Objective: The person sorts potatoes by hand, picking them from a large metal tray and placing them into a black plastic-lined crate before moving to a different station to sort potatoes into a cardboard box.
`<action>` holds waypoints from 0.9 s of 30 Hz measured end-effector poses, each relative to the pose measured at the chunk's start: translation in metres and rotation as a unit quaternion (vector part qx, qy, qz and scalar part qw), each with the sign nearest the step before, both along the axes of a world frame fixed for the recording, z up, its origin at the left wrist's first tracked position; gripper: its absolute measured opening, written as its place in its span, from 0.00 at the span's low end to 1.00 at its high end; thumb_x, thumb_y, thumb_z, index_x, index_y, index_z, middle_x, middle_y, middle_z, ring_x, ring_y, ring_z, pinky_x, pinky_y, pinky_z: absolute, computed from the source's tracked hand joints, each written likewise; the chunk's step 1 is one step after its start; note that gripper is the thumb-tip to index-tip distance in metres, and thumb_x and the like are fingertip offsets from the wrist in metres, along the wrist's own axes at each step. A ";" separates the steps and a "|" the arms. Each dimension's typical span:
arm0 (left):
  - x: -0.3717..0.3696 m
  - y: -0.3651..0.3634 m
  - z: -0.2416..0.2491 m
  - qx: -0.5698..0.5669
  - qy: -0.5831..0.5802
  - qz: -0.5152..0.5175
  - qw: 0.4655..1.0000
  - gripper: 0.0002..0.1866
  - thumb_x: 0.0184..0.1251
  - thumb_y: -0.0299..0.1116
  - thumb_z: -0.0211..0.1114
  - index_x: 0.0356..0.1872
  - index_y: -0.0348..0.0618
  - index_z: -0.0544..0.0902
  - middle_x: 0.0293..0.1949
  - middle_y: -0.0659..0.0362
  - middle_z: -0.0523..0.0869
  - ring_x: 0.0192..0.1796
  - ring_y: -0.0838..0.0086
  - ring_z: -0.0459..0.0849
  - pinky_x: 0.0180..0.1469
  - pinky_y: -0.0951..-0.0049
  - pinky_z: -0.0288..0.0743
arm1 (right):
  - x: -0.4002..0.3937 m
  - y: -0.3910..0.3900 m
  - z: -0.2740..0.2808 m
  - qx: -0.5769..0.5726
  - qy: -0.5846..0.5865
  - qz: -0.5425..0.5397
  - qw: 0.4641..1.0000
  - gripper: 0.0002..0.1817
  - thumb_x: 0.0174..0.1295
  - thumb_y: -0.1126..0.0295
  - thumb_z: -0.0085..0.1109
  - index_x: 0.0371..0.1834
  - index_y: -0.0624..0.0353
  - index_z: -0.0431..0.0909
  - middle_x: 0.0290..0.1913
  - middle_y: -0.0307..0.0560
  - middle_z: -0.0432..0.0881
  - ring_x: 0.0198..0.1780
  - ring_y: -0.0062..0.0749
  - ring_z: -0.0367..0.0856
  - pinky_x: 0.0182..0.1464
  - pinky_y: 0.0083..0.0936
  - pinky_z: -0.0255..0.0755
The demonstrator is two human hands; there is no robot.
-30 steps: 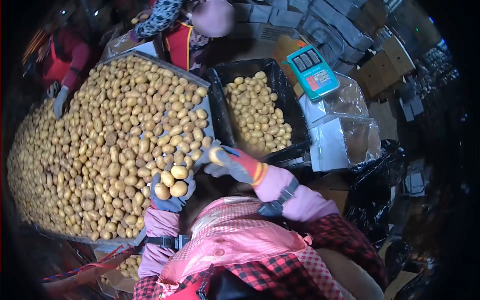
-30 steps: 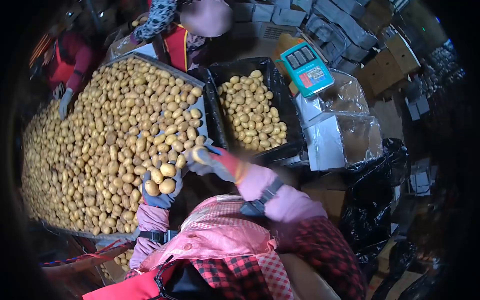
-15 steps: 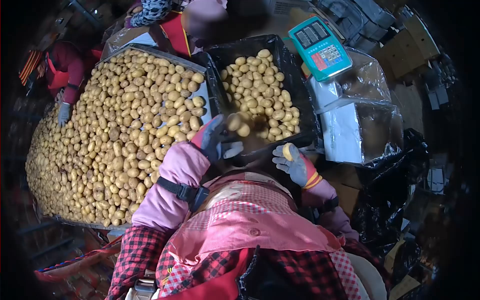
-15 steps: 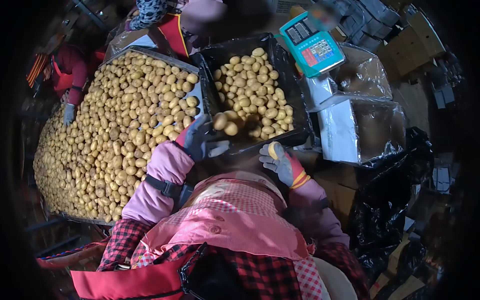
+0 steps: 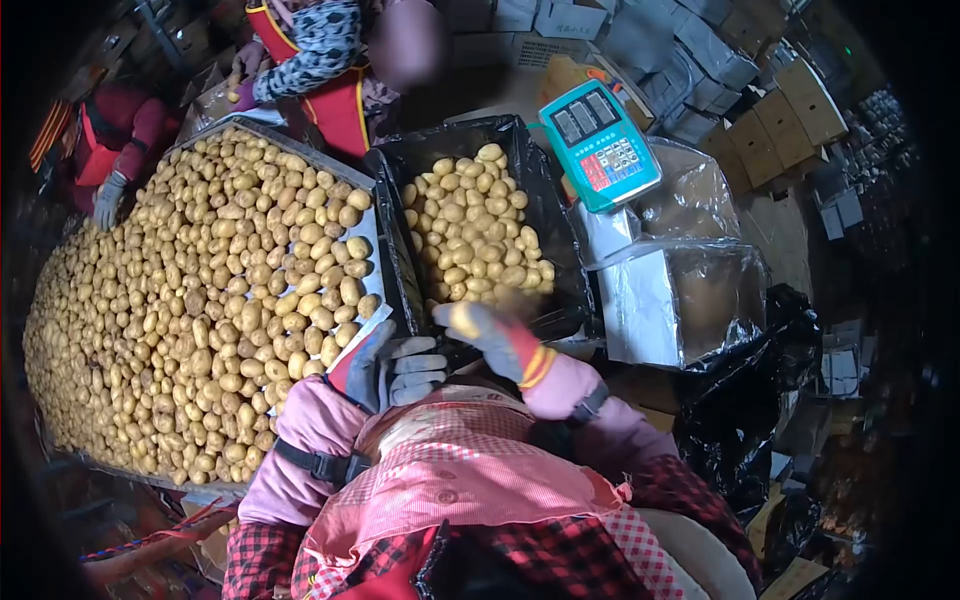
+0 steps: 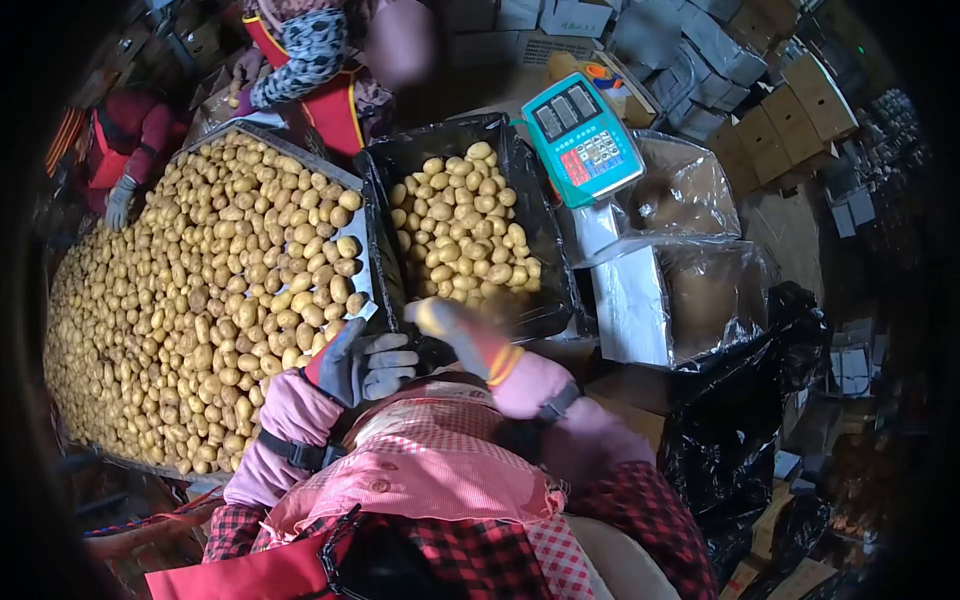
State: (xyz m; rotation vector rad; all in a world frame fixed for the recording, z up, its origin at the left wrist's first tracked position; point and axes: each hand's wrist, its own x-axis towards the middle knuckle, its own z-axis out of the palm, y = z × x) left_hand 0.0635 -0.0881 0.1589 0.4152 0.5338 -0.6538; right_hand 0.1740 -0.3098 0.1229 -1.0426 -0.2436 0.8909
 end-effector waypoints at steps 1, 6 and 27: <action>-0.001 -0.004 0.015 0.041 -0.029 0.002 0.999 0.40 0.70 0.68 0.51 0.67 0.42 0.72 0.57 0.43 0.83 0.55 0.58 0.85 0.52 0.61 0.83 | 0.001 0.011 0.015 -0.079 -0.016 0.085 0.993 0.26 0.72 0.51 0.55 0.62 0.60 0.76 0.58 0.49 0.81 0.59 0.30 0.78 0.63 0.27 0.70; -0.040 0.007 0.012 0.053 -0.071 0.149 0.985 0.27 0.80 0.51 0.48 0.65 0.39 0.72 0.51 0.48 0.85 0.43 0.63 0.89 0.37 0.75 0.87 | -0.016 0.062 -0.010 0.017 -0.068 0.191 0.979 0.20 0.76 0.63 0.52 0.66 0.60 0.74 0.59 0.43 0.80 0.60 0.21 0.75 0.66 0.23 0.67; -0.355 0.041 -0.032 -0.146 -0.121 0.694 0.694 0.23 0.75 0.41 0.59 0.65 0.43 0.74 0.60 0.50 0.80 0.53 0.70 0.83 0.53 0.69 0.80 | -0.163 0.235 -0.029 -0.101 0.034 0.550 0.829 0.42 0.68 0.37 0.52 0.69 0.65 0.66 0.64 0.49 0.75 0.62 0.32 0.74 0.66 0.30 0.67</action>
